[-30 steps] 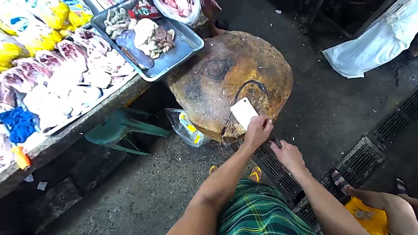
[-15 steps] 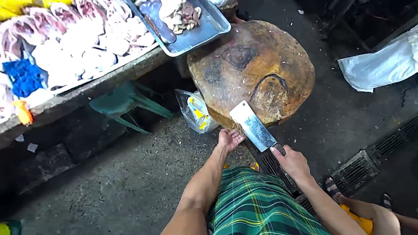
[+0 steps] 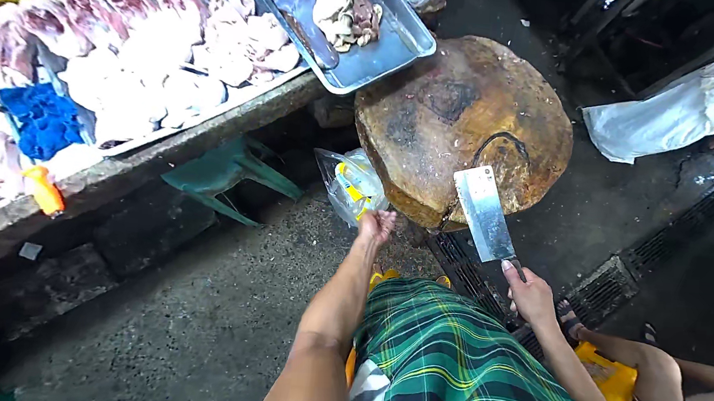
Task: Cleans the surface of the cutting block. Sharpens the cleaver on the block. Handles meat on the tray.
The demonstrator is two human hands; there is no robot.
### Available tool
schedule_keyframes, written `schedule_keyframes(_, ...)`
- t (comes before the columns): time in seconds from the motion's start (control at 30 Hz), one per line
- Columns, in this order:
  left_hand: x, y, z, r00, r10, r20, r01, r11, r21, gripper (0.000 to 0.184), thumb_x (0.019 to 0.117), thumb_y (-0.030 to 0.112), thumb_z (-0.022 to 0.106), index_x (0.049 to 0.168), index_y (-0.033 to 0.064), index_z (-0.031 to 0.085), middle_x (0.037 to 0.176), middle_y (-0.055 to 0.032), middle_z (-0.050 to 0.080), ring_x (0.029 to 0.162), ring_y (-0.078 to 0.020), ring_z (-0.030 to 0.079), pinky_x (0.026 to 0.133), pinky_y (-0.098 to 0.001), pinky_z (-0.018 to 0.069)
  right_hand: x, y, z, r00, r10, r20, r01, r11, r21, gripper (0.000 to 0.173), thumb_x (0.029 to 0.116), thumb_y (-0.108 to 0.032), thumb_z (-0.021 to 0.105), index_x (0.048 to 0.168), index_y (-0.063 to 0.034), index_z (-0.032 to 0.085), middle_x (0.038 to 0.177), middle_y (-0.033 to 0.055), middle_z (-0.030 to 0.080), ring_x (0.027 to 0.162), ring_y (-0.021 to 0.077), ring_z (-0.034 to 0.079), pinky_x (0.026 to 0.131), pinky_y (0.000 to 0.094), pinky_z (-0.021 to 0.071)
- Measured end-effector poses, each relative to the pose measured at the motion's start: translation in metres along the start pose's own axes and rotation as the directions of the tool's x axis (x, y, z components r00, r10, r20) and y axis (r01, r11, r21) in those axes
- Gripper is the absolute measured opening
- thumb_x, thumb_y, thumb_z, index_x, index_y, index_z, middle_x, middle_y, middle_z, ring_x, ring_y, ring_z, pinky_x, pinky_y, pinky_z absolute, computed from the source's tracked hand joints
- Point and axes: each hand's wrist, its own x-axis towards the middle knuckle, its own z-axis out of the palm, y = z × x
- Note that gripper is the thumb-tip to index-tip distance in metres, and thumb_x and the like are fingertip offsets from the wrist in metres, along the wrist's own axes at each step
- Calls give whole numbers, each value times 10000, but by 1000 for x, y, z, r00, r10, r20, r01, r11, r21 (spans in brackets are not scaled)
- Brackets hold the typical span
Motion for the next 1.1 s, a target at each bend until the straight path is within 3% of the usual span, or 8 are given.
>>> schedule_keyframes(0.07, 17, 48, 7, 970, 187, -154, -117, 919, 376, 598, 1061, 555, 364, 1419, 89, 473, 1314, -129, 617, 1135, -243, 636, 916, -513, 559, -6, -3, 6, 999, 48, -18, -47, 997, 53, 658, 996, -704, 467, 1083, -94, 697, 644, 57, 620, 496, 202, 604, 503, 413, 554)
schedule_keyframes(0.13, 36, 90, 20, 825, 502, -261, -88, 570, 817, 912, 991, 721, 401, 1625, 82, 254, 1634, -175, 335, 1481, -332, 356, 1149, -650, 332, -13, -5, 12, 994, 99, -38, -95, 991, 94, 641, 1005, -686, 471, 1061, -85, 688, 647, 50, 618, 490, 185, 598, 500, 390, 552)
schedule_keyframes(0.2, 23, 119, 48, 662, 749, -24, -220, 224, 949, 935, 942, 631, 542, 1610, 33, 276, 1647, -280, 243, 1534, -458, 204, 1205, -681, 174, -13, -6, 16, 988, 141, -55, -133, 983, 128, 635, 1002, -688, 477, 1055, -92, 691, 649, 49, 620, 489, 181, 596, 494, 379, 548)
schedule_keyframes(0.23, -4, 123, 71, 581, 798, 160, -355, 72, 932, 763, 956, 516, 584, 1522, 24, 445, 1541, -282, 419, 1451, -445, 368, 1176, -617, 298, -12, -6, 18, 986, 154, -57, -145, 980, 139, 640, 1000, -693, 474, 1060, -93, 690, 657, 52, 622, 496, 186, 596, 500, 387, 549)
schedule_keyframes(0.37, -117, 34, 166, 321, 289, 902, -871, -284, 401, 325, 1021, 215, 557, 1250, 21, 681, 1077, -139, 734, 1047, -266, 699, 993, -478, 547, -1, 2, 27, 985, 161, -56, -151, 977, 149, 659, 993, -706, 469, 1050, -90, 693, 682, 59, 639, 523, 202, 619, 520, 414, 567)
schedule_keyframes(0.5, -84, -120, 230, -53, -139, 989, -895, -432, -109, 306, 1045, 350, 548, 1079, 123, 750, 1047, -58, 741, 1068, -243, 678, 1050, -452, 486, 27, -6, 13, 988, 132, -83, -125, 989, 82, 672, 986, -726, 456, 1024, -97, 688, 696, 62, 646, 553, 209, 637, 548, 426, 573)
schedule_keyframes(0.83, -22, -147, 256, 48, 129, 991, -911, -401, 96, 342, 1053, 329, 531, 877, 104, 718, 811, -15, 711, 852, -160, 695, 1044, -401, 501, 97, -28, -44, 998, -56, 11, 56, 945, -322, 765, 964, -781, 395, 1162, -107, 696, 994, 170, 730, 981, 356, 715, 844, 601, 561)
schedule_keyframes(1.1, -20, -146, 276, 100, 132, 986, -911, -387, 144, 348, 1046, 327, 544, 823, 108, 697, 792, -7, 705, 854, -150, 695, 1015, -368, 511, 120, -25, -52, 999, -51, 16, 53, 963, -264, 743, 971, -769, 409, 1135, -107, 706, 944, 165, 718, 878, 332, 718, 782, 571, 572)
